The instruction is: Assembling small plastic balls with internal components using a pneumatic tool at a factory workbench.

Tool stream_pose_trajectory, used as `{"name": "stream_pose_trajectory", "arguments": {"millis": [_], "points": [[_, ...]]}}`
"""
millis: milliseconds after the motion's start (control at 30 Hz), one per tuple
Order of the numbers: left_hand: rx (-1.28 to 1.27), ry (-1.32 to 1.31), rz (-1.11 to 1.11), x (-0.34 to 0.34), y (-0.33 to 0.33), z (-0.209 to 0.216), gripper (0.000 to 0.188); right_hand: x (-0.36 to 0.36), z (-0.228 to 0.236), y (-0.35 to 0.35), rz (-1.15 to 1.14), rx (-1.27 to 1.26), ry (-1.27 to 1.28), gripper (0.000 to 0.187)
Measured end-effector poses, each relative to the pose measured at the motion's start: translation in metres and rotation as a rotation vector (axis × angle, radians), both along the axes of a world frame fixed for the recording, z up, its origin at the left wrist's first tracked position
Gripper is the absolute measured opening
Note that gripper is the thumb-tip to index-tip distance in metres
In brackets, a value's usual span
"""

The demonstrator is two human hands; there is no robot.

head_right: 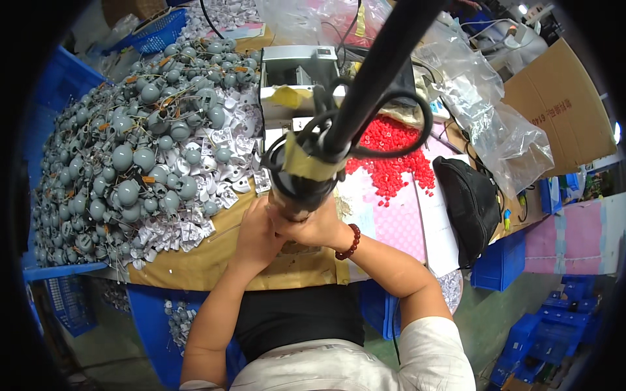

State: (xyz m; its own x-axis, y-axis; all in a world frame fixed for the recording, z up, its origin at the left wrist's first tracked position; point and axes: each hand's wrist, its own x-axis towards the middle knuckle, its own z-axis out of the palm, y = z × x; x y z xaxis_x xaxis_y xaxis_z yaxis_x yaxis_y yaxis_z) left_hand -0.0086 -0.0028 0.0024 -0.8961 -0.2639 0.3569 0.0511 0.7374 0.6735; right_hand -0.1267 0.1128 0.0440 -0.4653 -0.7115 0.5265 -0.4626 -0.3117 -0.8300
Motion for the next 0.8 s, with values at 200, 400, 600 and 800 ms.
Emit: {"name": "stream_pose_trajectory", "arguments": {"millis": [200,400,600,800], "points": [[-0.018,-0.053,0.020,0.004,-0.002,0.006,0.040,-0.008,0.033,-0.001,-0.230,0.012,-0.176,0.054],[-0.023,-0.054,0.077,0.005,0.005,0.007,0.046,-0.097,0.008,0.021,-0.619,-0.002,-0.394,0.030],[-0.040,0.003,0.082,0.009,0.010,0.002,0.041,-0.107,-0.029,0.043,-0.806,0.184,0.204,0.052],[-0.062,0.042,0.100,0.015,0.013,-0.007,0.039,-0.023,-0.027,0.031,-0.173,0.379,0.178,0.020]]}}
